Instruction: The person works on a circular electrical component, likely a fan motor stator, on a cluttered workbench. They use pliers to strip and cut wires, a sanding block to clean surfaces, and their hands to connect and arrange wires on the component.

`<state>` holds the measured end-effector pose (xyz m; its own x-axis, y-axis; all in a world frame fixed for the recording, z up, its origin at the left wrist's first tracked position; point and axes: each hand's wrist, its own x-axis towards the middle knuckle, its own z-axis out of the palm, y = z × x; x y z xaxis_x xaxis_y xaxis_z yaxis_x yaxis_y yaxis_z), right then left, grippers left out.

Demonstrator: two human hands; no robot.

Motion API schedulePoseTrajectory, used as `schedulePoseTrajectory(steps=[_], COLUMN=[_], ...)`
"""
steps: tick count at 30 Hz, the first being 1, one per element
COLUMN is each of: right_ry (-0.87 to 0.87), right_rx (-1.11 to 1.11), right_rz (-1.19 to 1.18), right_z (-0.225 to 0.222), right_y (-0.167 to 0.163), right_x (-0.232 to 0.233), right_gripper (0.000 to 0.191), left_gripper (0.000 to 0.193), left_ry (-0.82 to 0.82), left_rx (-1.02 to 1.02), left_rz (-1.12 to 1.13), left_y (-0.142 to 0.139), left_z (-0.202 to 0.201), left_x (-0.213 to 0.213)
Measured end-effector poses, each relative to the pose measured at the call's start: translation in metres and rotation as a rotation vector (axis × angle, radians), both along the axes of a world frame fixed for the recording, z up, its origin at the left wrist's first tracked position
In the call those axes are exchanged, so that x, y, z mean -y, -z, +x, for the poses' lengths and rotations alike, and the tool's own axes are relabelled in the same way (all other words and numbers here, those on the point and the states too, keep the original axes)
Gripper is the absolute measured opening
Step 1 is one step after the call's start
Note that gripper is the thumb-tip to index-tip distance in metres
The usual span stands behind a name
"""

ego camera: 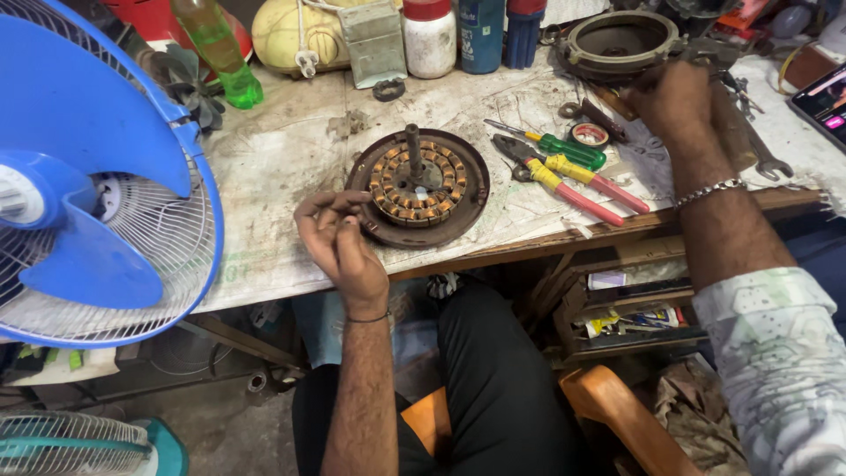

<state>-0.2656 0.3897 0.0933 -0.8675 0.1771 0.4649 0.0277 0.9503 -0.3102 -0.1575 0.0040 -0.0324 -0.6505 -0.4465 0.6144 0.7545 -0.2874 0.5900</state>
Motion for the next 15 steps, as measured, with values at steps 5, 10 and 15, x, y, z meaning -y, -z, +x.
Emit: schedulePoseTrajectory(steps=[5, 10, 15], right_ry=[0.036, -0.02, -0.046], right_rx=[-0.04, 0.048, 0.008], right_rz=[-0.035, 0.127, -0.327], right_z=[0.003, 0.002, 0.006], right_y=[-0.006, -0.009, -0.013], right_x=[-0.003, 0.009, 0.021], right_gripper=[0.035, 0.033, 0.029], left_gripper=[0.04, 0.038, 0.037], left_ry=[-0.03, -0.031, -0.033], left_rx=[0.022, 0.045, 0.087], left_rz=[-0.049, -0.064, -0.073], left_y=[-0.003, -0.005, -0.007], left_z=[0.002, 0.001, 0.001], left_x=[-0.001, -0.002, -0.001])
